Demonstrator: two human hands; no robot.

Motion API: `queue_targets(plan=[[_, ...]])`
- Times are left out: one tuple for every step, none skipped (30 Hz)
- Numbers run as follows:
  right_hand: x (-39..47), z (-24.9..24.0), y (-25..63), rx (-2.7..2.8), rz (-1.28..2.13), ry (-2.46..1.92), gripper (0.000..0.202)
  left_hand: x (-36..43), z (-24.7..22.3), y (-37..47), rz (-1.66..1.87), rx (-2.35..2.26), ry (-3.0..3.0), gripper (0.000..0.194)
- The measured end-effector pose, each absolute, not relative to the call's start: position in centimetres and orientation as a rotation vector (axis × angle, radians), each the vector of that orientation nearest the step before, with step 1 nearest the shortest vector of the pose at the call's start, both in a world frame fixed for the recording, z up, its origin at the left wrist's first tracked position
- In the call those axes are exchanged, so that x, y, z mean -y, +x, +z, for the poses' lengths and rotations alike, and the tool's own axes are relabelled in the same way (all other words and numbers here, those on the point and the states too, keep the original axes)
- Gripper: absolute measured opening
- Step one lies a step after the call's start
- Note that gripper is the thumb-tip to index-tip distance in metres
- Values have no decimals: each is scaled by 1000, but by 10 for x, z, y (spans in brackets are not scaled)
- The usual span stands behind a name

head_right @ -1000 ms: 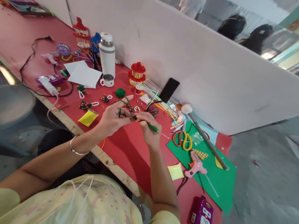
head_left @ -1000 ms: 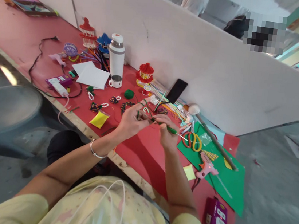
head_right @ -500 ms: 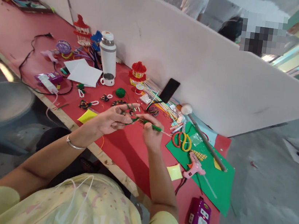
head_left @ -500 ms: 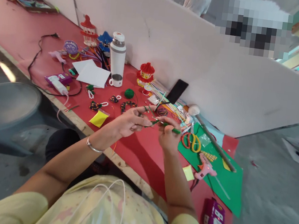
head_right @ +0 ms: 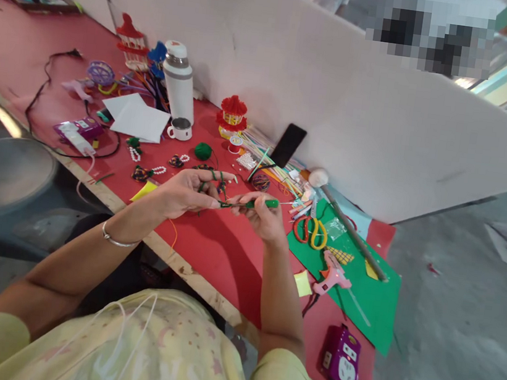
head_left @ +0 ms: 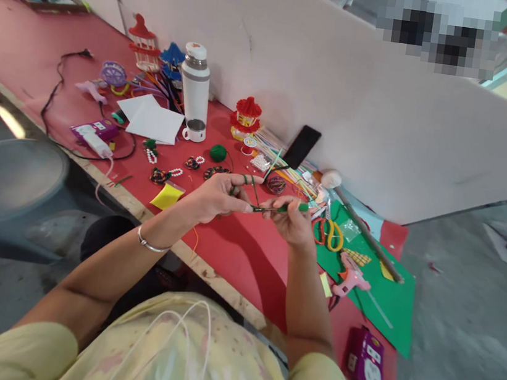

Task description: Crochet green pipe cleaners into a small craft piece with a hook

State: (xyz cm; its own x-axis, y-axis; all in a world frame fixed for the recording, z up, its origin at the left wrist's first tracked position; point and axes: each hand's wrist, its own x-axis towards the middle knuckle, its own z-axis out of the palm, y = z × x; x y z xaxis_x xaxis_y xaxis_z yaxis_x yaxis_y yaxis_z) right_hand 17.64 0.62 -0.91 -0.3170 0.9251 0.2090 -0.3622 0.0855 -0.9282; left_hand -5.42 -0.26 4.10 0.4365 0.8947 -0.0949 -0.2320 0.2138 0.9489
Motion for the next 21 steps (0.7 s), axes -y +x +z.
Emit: queue_targets(plan=[[-7, -9, 178, 1276, 1493, -646, 47, 2, 42, -54, 900, -788, 1098, 85], [-7, -8, 180, 1301, 1491, -647, 48, 2, 43, -54, 904, -807, 1128, 83], [-7, -8, 181, 1326, 1482, -646, 48, 3, 44, -54, 913, -824, 1158, 81], [-6, -7, 183, 1352, 1470, -639, 46, 3, 45, -53, 923, -840, 1187, 79], [-6, -6, 184, 1379, 1455, -626, 44, 3, 46, -53, 934, -854, 1215, 77], [-5, -5, 185, 1404, 1435, -614, 41, 3, 46, -53, 944, -870, 1243, 75], [-3, -3, 186, 1427, 1406, -609, 38, 3, 47, -52, 952, -887, 1270, 74], [-2, -1, 187, 1450, 1369, -616, 35, 3, 47, -52, 961, -904, 1297, 73], [0, 1, 188, 1478, 1324, -634, 34, 4, 46, -51, 970, -922, 1320, 73], [2, 4, 188, 1511, 1272, -663, 33, 3, 45, -51, 980, -940, 1341, 73], [5, 8, 187, 1547, 1216, -693, 33, 3, 44, -50, 995, -957, 1356, 74], [8, 12, 186, 1587, 1160, -719, 33, 3, 42, -50, 1014, -975, 1368, 75], [10, 15, 185, 1631, 1103, -735, 32, 2, 40, -50, 1038, -995, 1379, 76], [13, 19, 183, 1674, 1040, -743, 31, 2, 39, -49, 1065, -1018, 1391, 76], [15, 22, 180, 1718, 963, -745, 29, 1, 38, -49, 1094, -1041, 1403, 76], [17, 23, 177, 1766, 865, -747, 27, 1, 37, -48, 1126, -1063, 1412, 76], [19, 24, 174, 1821, 747, -747, 26, 0, 37, -48, 1159, -1081, 1417, 75], [20, 24, 171, 1877, 611, -740, 24, 0, 37, -48, 1190, -1094, 1417, 73], [20, 23, 168, 1929, 463, -724, 23, 1, 38, -47, 1223, -1099, 1408, 70], [20, 21, 164, 1972, 315, -697, 23, 1, 39, -47, 1257, -1093, 1387, 67], [20, 19, 161, 2000, 177, -664, 24, 3, 40, -46, 1290, -1072, 1348, 66]])
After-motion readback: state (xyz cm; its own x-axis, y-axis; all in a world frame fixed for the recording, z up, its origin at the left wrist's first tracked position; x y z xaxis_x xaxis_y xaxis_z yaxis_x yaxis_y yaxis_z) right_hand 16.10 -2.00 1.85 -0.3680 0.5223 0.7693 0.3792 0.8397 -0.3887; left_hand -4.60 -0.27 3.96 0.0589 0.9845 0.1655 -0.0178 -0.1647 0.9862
